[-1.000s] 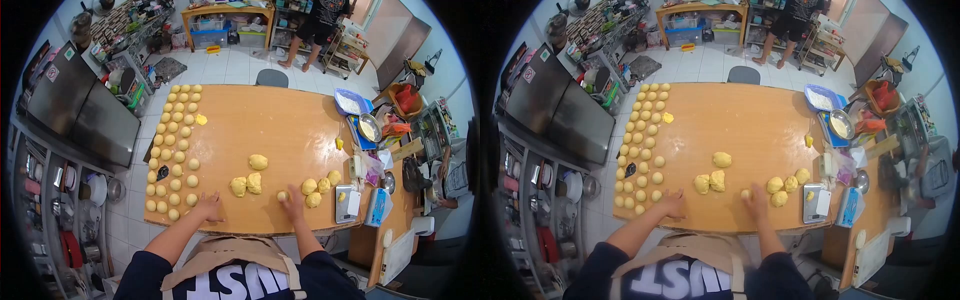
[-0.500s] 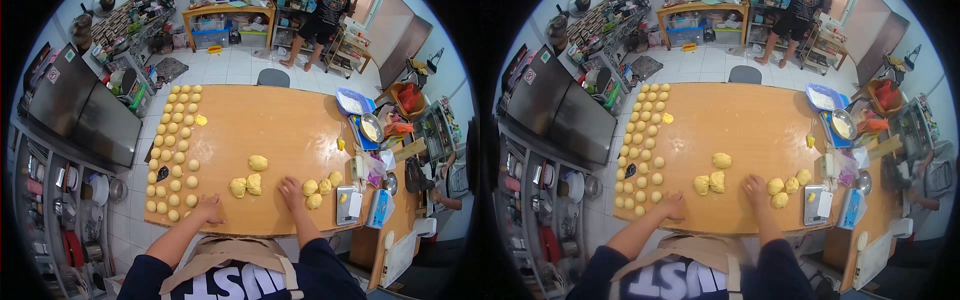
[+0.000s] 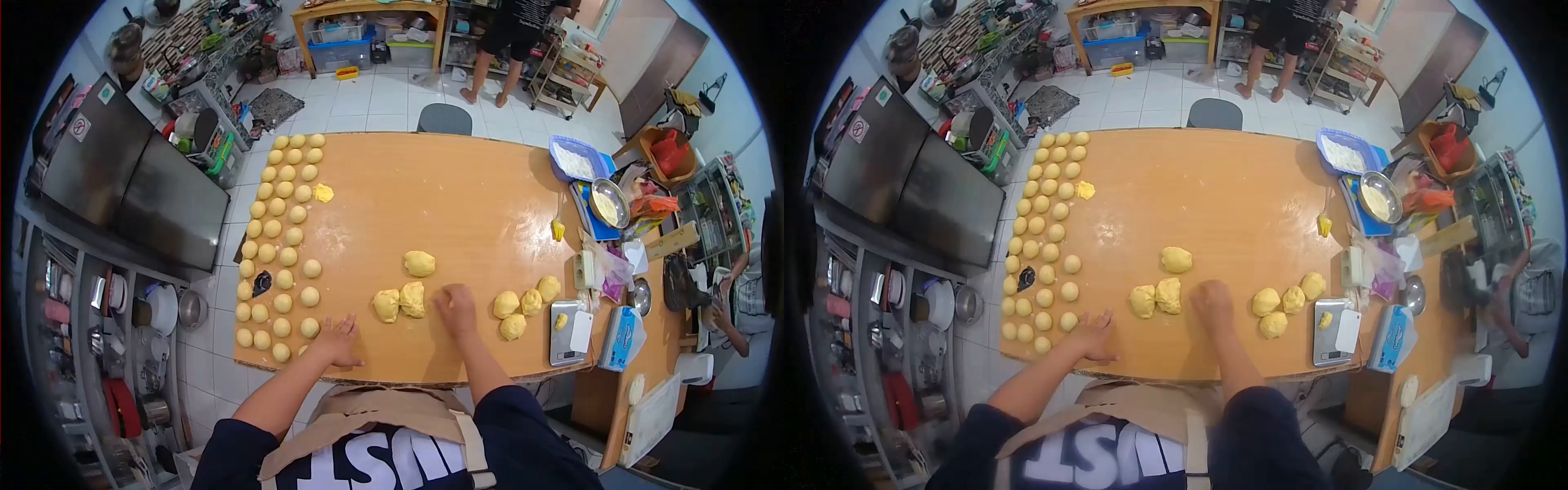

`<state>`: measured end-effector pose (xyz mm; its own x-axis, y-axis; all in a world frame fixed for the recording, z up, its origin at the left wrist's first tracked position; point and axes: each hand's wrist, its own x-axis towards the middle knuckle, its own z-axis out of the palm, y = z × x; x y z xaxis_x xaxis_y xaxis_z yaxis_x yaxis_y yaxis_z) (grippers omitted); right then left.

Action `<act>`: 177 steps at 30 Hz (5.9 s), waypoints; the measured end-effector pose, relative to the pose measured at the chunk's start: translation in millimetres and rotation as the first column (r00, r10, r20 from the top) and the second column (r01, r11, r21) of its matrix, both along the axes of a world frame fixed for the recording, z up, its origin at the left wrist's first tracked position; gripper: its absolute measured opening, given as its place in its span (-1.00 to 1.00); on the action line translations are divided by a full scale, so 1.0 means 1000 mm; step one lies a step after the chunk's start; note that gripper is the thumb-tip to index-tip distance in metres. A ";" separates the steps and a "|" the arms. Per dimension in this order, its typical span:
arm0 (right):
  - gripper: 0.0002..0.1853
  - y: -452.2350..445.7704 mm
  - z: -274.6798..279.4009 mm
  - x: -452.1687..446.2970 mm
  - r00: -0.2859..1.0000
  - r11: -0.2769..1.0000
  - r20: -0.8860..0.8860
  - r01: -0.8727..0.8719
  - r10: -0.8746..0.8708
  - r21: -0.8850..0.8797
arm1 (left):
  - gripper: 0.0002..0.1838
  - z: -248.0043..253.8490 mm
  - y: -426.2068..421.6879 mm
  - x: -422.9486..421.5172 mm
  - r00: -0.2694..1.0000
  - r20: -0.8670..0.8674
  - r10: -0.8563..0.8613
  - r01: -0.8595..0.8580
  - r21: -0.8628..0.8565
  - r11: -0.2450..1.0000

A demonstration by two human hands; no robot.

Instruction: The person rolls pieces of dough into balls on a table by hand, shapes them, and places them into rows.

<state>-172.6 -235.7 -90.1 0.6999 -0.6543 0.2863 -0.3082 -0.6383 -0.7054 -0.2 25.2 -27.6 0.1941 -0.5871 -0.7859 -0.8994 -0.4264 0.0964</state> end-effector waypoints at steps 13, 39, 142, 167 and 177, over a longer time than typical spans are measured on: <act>-0.62 0.006 -0.011 -0.014 0.994 0.995 -0.070 -0.083 0.078 -0.064 | 0.24 0.003 0.002 -0.003 1.000 0.008 -0.011 0.011 -0.012 1.000; -0.24 0.035 0.020 -0.056 0.987 0.998 -0.154 -0.050 0.053 0.024 | 0.19 0.009 -0.005 0.002 1.000 0.007 -0.020 0.020 -0.006 1.000; -0.62 0.094 0.277 -0.013 0.945 0.913 0.157 -0.221 0.287 -0.344 | -0.68 0.143 -0.022 -0.062 -0.561 -0.806 -0.189 -0.825 0.563 0.049; -0.65 0.087 0.181 -0.069 0.970 0.968 -0.080 0.238 -0.231 0.085 | -0.28 -0.027 -0.028 0.199 0.845 -0.003 0.535 -0.349 -0.761 0.547; -0.75 0.051 0.092 -0.052 0.971 0.943 -0.220 0.158 -0.094 0.294 | -0.17 -0.009 -0.024 0.180 0.811 0.183 0.555 -0.226 -0.778 0.586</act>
<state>-224.4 -185.2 2.0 0.6279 -0.7742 -0.0796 -0.5266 -0.3473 -0.7759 179.8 1.0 -36.8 0.7137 -0.7001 0.0201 -0.6855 -0.6923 0.2256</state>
